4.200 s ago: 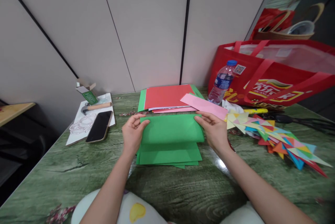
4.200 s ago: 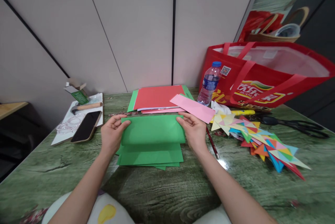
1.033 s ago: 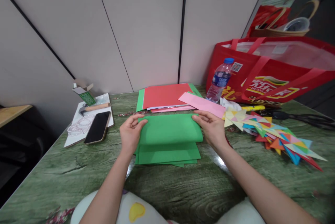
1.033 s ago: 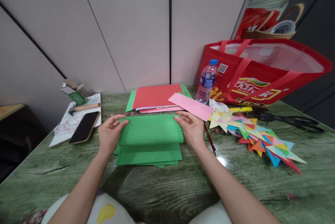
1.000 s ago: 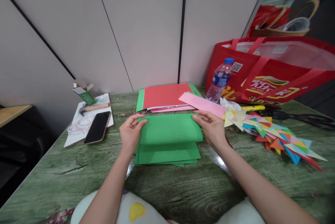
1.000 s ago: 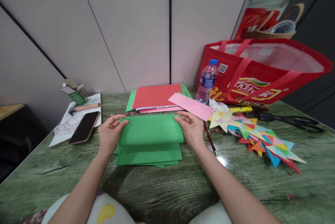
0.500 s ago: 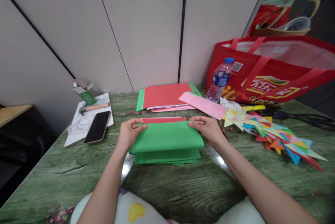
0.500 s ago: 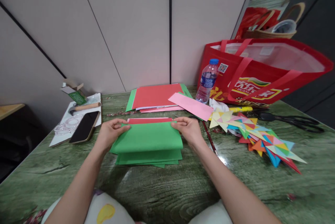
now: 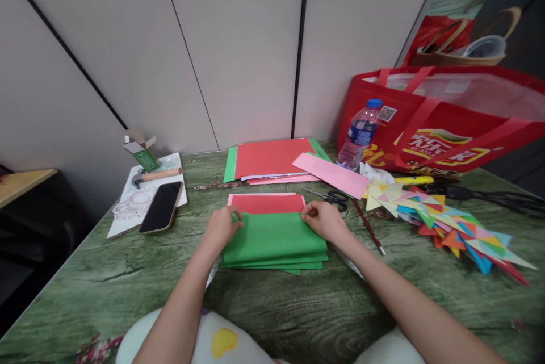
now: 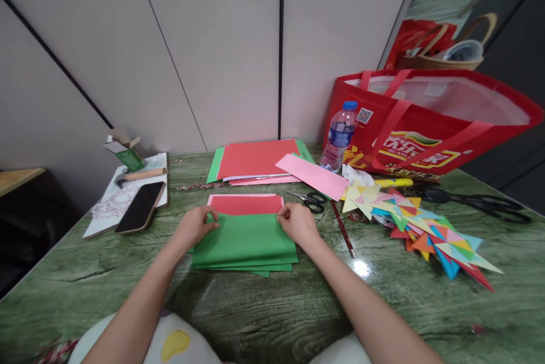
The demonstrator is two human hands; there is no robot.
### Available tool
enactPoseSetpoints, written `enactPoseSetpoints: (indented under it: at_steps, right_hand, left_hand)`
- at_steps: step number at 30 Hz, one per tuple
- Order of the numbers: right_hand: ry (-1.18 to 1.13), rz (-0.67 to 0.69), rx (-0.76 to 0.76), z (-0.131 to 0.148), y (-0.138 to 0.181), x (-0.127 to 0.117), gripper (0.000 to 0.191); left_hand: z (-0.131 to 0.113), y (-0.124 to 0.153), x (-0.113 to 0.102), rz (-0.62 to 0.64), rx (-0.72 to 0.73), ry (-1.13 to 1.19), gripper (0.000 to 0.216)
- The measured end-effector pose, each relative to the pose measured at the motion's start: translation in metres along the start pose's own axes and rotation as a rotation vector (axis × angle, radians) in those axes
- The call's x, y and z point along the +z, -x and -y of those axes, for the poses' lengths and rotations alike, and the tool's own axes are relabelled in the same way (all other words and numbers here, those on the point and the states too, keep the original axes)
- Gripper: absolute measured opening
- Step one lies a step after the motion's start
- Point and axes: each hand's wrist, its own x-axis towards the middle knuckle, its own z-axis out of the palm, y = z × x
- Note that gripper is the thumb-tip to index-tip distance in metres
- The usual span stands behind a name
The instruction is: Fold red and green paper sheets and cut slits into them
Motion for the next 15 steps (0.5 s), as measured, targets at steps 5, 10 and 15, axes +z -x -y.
enactPoseSetpoints:
  at_steps: [5,10,15]
  right_hand:
    - [0.252,0.055,-0.018,0.014,0.003,-0.004,0.009]
    - [0.427,0.101,-0.027,0.026,0.007,-0.01,0.014]
    - [0.476,0.161,-0.12,0.031,0.005,-0.011,0.017]
  left_hand:
    - [-0.004,-0.001,0.001,0.117,-0.004,-0.184,0.01]
    - [-0.011,0.002,-0.001,0.154,0.001,-0.315,0.012]
    - [-0.019,0.004,0.006,0.228,0.186,-0.321,0.024]
